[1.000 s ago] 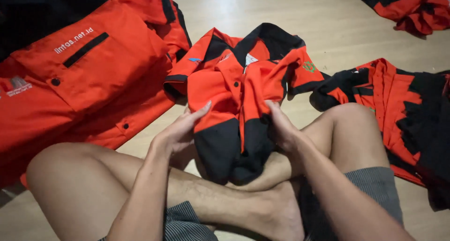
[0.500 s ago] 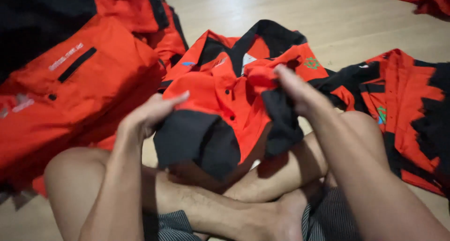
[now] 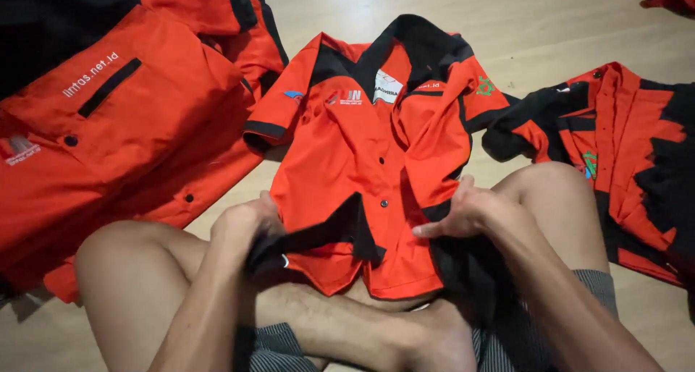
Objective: Buttoning and folding shirts on the floor in a production environment.
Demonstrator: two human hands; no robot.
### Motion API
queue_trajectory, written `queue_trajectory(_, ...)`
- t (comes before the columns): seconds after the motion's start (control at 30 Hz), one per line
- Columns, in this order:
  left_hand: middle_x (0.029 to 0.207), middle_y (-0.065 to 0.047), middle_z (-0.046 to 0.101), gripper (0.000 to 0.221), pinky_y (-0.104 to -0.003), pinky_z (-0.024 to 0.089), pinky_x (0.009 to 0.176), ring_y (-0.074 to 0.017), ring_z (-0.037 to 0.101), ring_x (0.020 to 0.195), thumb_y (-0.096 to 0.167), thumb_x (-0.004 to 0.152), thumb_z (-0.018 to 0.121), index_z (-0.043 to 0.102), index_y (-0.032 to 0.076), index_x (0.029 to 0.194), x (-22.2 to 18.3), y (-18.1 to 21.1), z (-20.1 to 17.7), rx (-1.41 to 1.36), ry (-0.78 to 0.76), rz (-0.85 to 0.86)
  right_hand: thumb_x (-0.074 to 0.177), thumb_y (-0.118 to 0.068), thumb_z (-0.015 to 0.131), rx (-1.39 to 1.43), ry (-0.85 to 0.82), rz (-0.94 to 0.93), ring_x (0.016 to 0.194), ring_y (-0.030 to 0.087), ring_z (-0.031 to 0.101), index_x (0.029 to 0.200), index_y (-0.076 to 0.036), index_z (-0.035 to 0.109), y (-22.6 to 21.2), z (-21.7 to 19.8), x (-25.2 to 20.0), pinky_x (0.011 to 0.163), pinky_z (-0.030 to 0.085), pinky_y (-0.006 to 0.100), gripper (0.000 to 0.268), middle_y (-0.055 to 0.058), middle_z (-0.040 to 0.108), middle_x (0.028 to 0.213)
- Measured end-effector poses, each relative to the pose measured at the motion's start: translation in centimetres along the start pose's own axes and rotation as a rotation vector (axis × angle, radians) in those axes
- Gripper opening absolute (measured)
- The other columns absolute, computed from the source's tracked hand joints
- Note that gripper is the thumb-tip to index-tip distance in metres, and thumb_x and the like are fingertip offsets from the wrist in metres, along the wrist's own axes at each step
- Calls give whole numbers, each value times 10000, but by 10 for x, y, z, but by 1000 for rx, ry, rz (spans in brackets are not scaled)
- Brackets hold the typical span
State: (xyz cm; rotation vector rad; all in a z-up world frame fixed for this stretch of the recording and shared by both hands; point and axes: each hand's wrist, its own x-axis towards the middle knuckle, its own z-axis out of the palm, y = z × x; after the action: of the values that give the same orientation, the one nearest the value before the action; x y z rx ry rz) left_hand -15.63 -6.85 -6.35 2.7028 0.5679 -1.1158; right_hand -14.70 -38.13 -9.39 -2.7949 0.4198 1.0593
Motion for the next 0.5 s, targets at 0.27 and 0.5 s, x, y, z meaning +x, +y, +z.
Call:
queue_trajectory(0.27,1171,-217,625,777,-489,511,928,-394,618,1107,369,694,908,523,59,1293,105,3,54,172,862,550,784,-533,805,7,667,-264,1202,385,593,1316,-263,579,-1,16,38,942,521,553,638,96,542,1242)
queue_trajectory(0.5,1254,-228,734,599,-461,490,1119,-368,634,1295,448,825,671,688,83,1299,-58,31,25,-208,-105,633,586,-522,987,-17,535,-195,1253,486,518,1298,-221,484,-14,55,19,996,443,725,922,172,406,1330)
